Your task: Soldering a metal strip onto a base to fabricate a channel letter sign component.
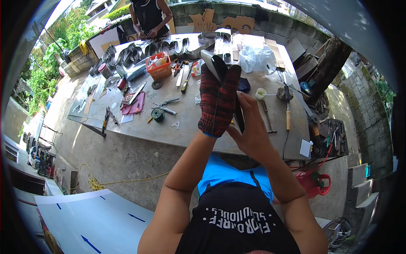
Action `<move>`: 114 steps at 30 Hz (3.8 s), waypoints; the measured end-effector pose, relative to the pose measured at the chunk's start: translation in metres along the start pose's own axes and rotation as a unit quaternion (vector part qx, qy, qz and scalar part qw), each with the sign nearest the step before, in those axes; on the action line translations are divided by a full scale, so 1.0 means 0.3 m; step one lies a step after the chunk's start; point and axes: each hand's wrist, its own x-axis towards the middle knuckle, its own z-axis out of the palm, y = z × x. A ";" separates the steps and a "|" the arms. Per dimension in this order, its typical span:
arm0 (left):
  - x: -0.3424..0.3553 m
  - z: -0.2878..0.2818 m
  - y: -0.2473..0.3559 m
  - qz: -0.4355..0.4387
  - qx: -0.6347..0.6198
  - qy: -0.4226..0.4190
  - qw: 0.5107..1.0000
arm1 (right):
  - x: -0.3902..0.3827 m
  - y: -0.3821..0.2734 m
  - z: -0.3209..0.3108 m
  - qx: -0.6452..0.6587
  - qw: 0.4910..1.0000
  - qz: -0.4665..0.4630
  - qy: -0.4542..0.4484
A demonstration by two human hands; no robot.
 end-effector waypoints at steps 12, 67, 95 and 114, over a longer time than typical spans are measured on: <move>0.036 -0.103 -0.003 -0.057 -0.115 -0.133 0.983 | -0.048 0.062 0.075 0.001 0.993 0.043 0.107; -0.066 -0.181 -0.174 -0.062 -0.155 -0.153 0.974 | -0.023 0.055 -0.139 -0.078 0.997 0.027 0.011; 0.196 -0.385 -0.284 -0.137 -0.020 -0.043 0.989 | -0.500 1.102 -0.020 -0.319 0.845 0.377 -0.205; 0.198 -0.404 -0.086 -0.032 -0.120 -0.103 0.987 | -0.559 1.242 -0.022 -0.332 0.821 0.387 -0.256</move>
